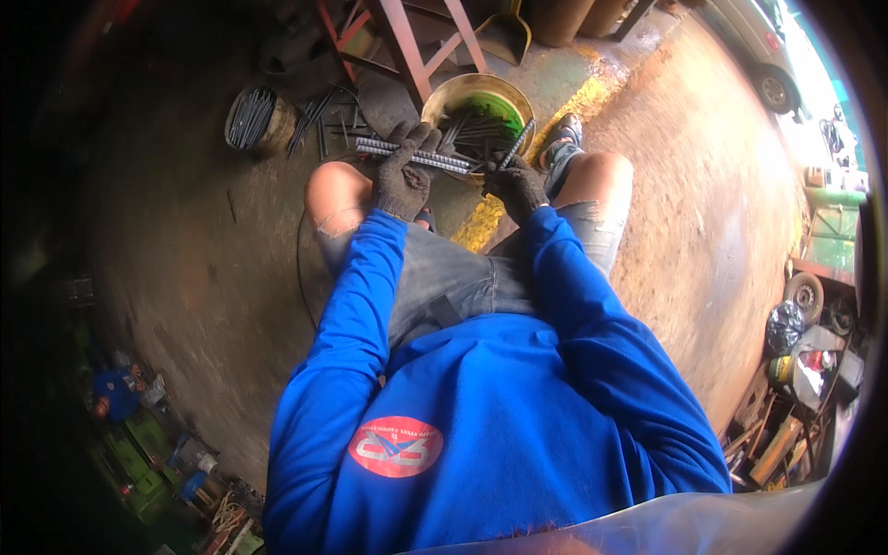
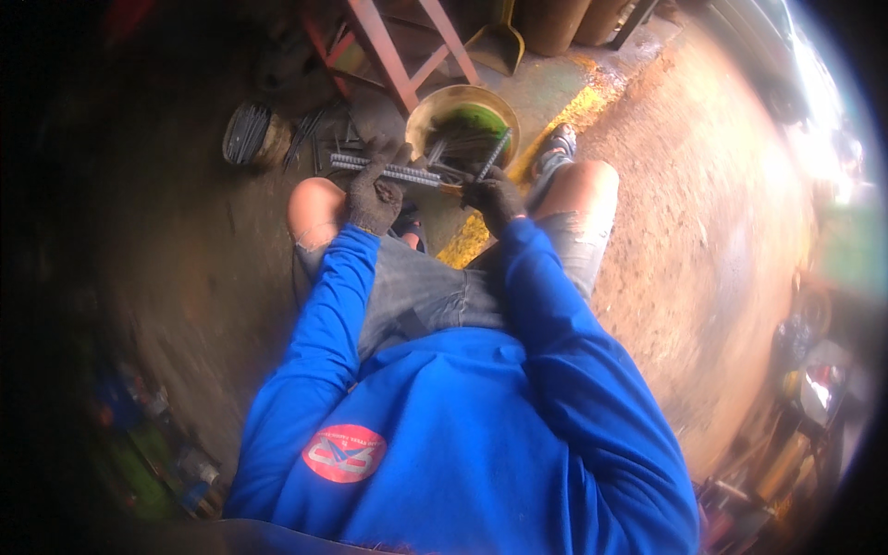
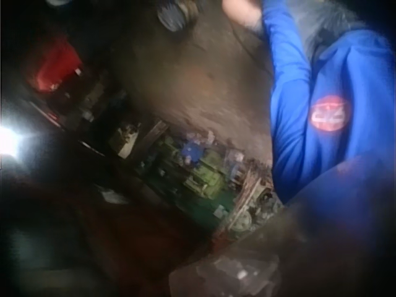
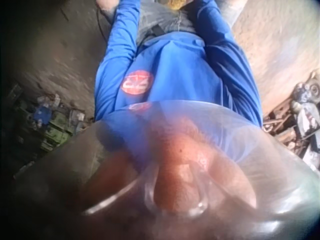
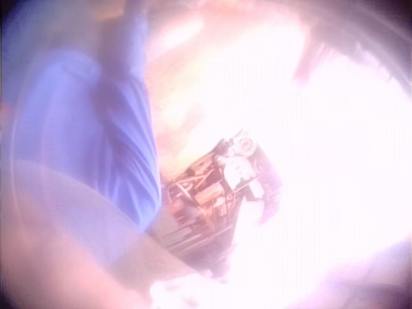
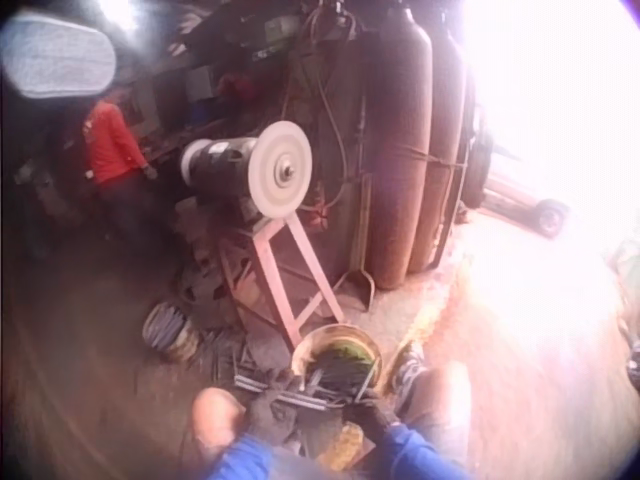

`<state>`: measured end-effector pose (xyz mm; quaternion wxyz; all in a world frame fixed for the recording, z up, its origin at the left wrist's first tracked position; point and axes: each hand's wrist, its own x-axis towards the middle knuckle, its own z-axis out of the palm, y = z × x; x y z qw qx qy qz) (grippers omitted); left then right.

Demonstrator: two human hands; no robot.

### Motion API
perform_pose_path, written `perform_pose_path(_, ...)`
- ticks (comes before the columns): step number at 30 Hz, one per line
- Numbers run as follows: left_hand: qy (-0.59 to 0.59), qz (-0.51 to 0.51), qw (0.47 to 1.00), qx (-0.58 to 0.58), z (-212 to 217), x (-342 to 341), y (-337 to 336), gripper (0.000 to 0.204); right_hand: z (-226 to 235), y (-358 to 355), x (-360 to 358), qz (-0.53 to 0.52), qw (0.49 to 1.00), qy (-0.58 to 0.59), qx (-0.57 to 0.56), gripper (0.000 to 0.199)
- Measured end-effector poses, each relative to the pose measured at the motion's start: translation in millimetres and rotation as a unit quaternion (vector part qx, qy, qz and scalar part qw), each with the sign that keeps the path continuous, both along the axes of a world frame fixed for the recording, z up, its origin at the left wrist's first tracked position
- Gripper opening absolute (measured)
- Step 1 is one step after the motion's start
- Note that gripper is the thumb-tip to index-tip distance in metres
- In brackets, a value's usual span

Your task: The person sits at a bench grinder and repeatedly grinds the ends of metal rods, creating sparks. They pick up rods from a bucket, grind them, and place them back into the bucket.

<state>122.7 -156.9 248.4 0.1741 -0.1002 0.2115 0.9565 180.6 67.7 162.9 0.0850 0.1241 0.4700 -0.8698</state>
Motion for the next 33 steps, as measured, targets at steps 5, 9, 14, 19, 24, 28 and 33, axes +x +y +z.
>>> perform_pose_path(5,0.002,0.021,0.998,-0.061,-9,-1,-3,0.039,6,-1,0,-0.024,0.999,-0.018,-0.034,0.021)
perform_pose_path(9,-0.001,0.007,0.997,-0.082,-18,-6,-4,0.042,-5,8,-4,-0.012,1.000,-0.009,0.007,0.017)
perform_pose_path(14,-0.036,0.006,0.996,-0.087,-22,-7,-5,0.037,16,5,-5,-0.059,0.996,-0.064,-0.001,0.025)
perform_pose_path(19,-0.044,0.011,0.993,-0.111,-21,-5,-4,0.037,4,11,-7,-0.138,0.986,-0.076,0.047,0.032)
perform_pose_path(24,-0.060,0.025,0.993,-0.096,-22,-2,-7,0.037,9,2,-13,-0.140,0.977,-0.078,0.140,0.027)
perform_pose_path(28,-0.047,0.008,0.992,-0.114,-21,-7,-1,0.038,-12,9,-13,-0.034,0.962,-0.225,0.148,0.017)
perform_pose_path(33,-0.066,0.022,0.988,-0.136,-17,-1,-2,0.037,5,2,-1,0.065,0.960,-0.244,0.120,0.011)
